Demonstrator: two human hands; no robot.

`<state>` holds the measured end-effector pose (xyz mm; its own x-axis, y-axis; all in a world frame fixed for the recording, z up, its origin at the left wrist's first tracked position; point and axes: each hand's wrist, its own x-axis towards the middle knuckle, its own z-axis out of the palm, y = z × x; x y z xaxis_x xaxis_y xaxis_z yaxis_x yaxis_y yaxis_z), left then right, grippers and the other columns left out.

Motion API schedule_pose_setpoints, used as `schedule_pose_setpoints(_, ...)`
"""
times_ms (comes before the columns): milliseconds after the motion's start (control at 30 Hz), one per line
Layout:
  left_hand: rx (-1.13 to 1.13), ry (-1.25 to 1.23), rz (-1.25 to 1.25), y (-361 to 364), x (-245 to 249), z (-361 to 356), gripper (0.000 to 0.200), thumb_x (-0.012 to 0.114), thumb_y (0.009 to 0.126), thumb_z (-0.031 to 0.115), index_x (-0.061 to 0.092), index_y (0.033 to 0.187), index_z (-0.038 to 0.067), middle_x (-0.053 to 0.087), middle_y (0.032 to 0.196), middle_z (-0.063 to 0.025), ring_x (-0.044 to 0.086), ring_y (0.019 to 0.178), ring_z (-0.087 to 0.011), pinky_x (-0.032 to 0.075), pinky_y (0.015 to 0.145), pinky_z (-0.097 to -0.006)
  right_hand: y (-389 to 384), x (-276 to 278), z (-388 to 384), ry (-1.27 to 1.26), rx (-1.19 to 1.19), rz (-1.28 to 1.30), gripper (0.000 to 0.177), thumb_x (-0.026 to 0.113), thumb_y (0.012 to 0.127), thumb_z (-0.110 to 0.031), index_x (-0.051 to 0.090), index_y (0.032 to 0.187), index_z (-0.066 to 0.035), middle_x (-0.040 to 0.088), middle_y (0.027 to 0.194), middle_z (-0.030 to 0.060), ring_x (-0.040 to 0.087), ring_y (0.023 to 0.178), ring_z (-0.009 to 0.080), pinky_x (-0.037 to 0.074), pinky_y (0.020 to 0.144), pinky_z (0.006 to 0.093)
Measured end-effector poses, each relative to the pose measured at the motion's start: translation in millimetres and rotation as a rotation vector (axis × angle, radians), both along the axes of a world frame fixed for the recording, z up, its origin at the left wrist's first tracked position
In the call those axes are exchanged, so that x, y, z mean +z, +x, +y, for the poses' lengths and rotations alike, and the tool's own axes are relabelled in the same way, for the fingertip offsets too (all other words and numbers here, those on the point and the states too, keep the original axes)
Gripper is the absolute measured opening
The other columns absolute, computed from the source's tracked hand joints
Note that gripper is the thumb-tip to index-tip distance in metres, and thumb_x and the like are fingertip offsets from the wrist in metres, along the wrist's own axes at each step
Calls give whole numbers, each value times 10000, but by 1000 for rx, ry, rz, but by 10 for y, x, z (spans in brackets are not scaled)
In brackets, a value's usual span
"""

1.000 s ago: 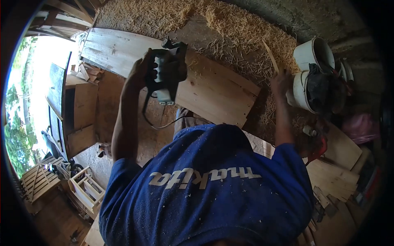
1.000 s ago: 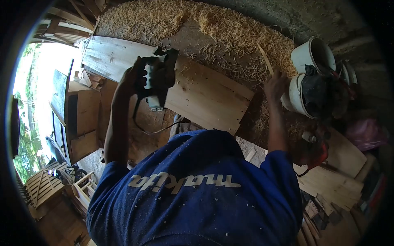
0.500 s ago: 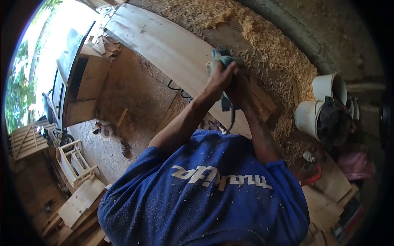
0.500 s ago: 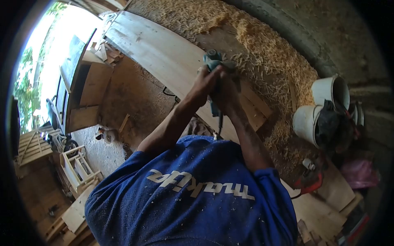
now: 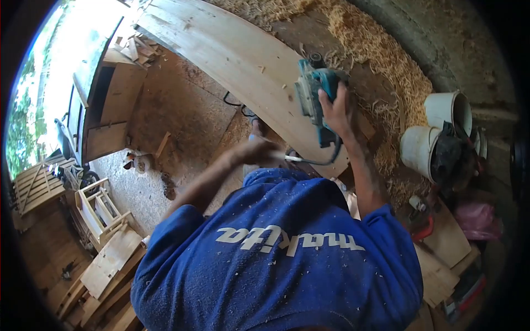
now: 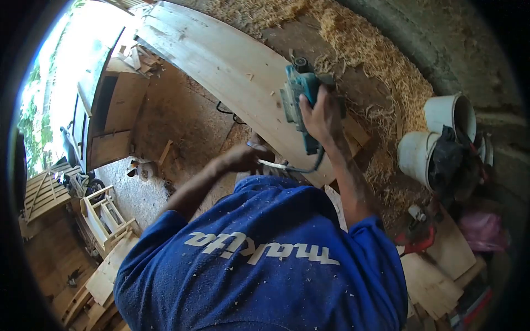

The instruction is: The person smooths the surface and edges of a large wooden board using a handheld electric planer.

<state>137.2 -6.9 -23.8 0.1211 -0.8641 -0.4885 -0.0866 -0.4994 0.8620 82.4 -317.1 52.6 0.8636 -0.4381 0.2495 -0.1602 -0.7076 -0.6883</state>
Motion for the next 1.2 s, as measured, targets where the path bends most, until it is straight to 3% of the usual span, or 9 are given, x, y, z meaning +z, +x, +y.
schedule_pose_setpoints(33,-122,52,-560,240,122,211,94,701,880,119,744,963,119,731,822,-170,728,780,-340,565,655,-439,-204,255,-77,165,49,123,495,673,989,-326,565,1256,76,669,1064,332,675,998,500,554,817,522)
schedule_pose_setpoints(200,358,-86,-1228,710,482,189,112,687,932,170,639,863,96,689,790,-122,697,781,-308,533,839,-462,-1471,438,-354,176,-86,306,533,691,992,-330,569,1323,71,691,1135,279,695,1061,422,542,907,476)
schedule_pose_setpoints(333,493,72,-1298,711,345,-431,89,659,961,162,656,999,82,713,1014,-118,680,996,-297,472,985,-459,-2507,44,-417,158,-237,200,531,710,983,-338,586,1301,68,696,1128,260,698,1051,397,536,925,457)
schedule_pose_setpoints(400,593,-130,-1388,729,179,-697,249,626,989,165,636,1216,63,660,1279,-127,594,1229,-311,404,1102,-474,-2788,90,-448,99,-340,357,541,730,969,-346,598,1275,79,695,1124,267,700,1038,405,540,915,451)
schedule_pose_setpoints(467,489,-51,-1410,687,-63,-821,431,553,1032,206,538,1418,15,515,1519,-206,453,1443,-363,297,1216,-521,-2880,128,-483,152,-370,423,547,750,952,-349,607,1259,81,703,1096,263,702,1015,417,543,897,450)
schedule_pose_setpoints(667,485,18,-1380,816,-198,-820,530,532,1027,209,462,1506,-7,429,1592,-228,382,1501,-366,276,1236,-495,-2620,69,-667,306,-261,503,582,721,946,-426,627,1286,37,708,1102,277,706,1038,434,542,887,488)
schedule_pose_setpoints(800,510,39,-1423,1076,-240,-738,524,507,1037,206,457,1511,-12,441,1586,-223,390,1498,-359,271,1245,-485,-2033,171,-744,211,-78,472,518,705,957,-377,625,1286,15,696,1152,266,686,1075,439,532,919,465)
schedule_pose_setpoints(933,660,56,-1411,1376,-309,-632,469,479,1053,184,495,1485,2,478,1559,-224,411,1488,-347,277,1242,-489,-1490,205,-752,430,42,411,489,693,973,-330,602,1306,16,683,1191,265,680,1102,426,527,939,463)
schedule_pose_setpoints(1200,694,123,-1431,1420,-235,-640,502,509,1015,116,468,1504,11,465,1575,-205,415,1488,-346,300,1243,-484,-444,145,-660,333,212,339,485,708,962,-330,596,1303,-4,720,1050,258,720,994,444,575,841,472)
